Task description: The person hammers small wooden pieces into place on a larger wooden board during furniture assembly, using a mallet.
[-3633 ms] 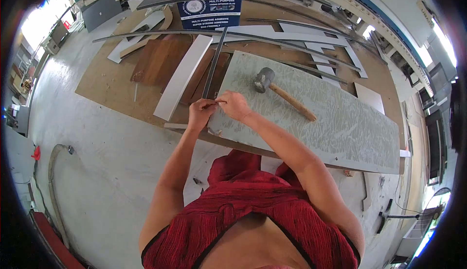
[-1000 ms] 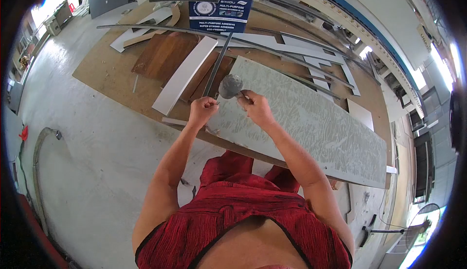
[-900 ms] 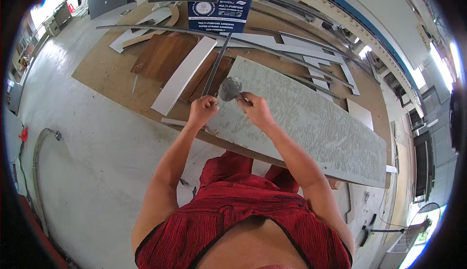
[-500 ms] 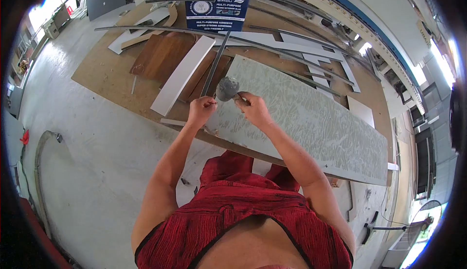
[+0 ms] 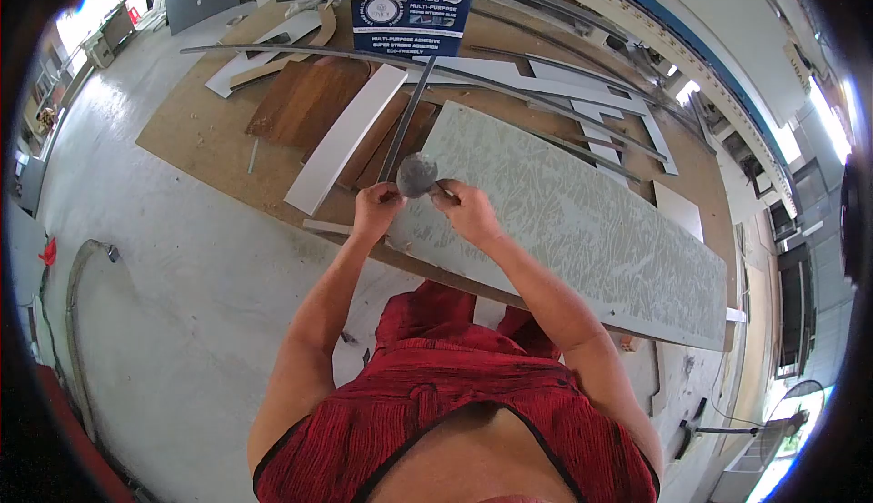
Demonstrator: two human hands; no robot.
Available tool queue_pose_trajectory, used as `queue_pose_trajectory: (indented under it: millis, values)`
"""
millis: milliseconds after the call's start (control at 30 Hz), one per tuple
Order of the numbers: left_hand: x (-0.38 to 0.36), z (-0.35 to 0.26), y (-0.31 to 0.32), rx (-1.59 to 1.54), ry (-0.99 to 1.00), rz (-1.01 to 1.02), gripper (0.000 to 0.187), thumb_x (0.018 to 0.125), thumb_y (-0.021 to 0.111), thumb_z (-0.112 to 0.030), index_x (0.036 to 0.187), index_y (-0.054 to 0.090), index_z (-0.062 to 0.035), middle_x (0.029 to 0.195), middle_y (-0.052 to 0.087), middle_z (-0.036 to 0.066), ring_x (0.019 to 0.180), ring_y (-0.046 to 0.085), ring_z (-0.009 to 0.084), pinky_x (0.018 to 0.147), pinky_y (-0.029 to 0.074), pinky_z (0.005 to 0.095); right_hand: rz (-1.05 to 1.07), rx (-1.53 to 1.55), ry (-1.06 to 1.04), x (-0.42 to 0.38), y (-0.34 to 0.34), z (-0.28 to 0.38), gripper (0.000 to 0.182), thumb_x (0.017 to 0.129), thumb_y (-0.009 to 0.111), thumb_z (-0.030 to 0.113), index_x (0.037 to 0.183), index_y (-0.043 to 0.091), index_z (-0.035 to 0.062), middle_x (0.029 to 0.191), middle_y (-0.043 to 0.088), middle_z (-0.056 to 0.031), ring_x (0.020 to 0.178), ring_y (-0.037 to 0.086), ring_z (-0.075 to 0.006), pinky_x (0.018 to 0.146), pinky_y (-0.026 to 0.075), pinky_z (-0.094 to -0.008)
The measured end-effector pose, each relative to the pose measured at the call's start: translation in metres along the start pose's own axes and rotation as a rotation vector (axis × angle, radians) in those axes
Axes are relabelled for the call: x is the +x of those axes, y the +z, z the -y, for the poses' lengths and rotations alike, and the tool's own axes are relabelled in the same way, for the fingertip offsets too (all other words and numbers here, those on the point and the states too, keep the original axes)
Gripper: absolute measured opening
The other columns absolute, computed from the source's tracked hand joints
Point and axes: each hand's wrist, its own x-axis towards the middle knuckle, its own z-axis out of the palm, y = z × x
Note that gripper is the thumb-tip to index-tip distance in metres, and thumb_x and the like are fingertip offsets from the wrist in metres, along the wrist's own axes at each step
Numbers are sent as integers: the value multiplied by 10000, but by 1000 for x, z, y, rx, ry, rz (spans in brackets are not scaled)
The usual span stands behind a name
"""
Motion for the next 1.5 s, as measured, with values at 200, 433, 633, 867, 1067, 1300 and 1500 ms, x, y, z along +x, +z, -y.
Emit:
queue_pose_trajectory:
  millis: [200,433,633,867,1067,1300,1500]
  values:
    - [3,11,2,-35,11,13,104,710,654,-55,793,628,2,620,560,-6,587,499,55,533,403,224,-4,-41,-5,-2,-2,2,274,821,597,213,1038,610,45,741,613,-131,685,563,-168,653,445,-300]
    - [1,2,-1,-38,-46,49,84,719,651,-46,787,628,-1,654,582,0,614,514,58,554,411,221,-34,63,7,-5,-3,6,299,795,617,213,1051,604,58,816,632,-145,752,606,-206,681,449,-312]
    - [-1,-2,0,-85,-30,31,66,729,649,-43,777,622,-5,659,574,-7,626,517,57,565,418,224,-7,-66,0,-6,-11,17,269,820,561,270,1037,607,118,871,620,-183,831,595,-353,714,460,-399]
    - [0,-1,-1,-47,-63,32,99,728,655,-60,801,632,3,647,579,-3,597,508,52,542,414,219,-19,-114,-44,-7,-7,13,252,822,559,259,1030,611,125,854,625,-173,829,600,-342,708,459,-401]
    - [1,5,0,-74,-52,30,98,724,658,-55,793,626,6,645,575,-6,597,507,52,540,411,221,1,28,3,-3,-10,12,281,803,599,223,1041,604,75,878,635,-168,828,615,-308,715,463,-356]
    - [1,4,-2,-114,-36,51,56,738,653,-39,781,623,-17,675,569,-17,631,509,50,565,412,219,6,-107,27,-5,-5,1,296,795,589,267,1048,607,114,881,631,-171,836,598,-349,720,460,-385]
    - [1,4,-2,-133,-33,75,127,733,670,-54,850,634,-17,678,562,-19,622,499,50,560,405,218,-9,87,173,-8,-30,-1,303,786,600,262,1052,612,117,878,637,-162,832,608,-333,715,463,-377]
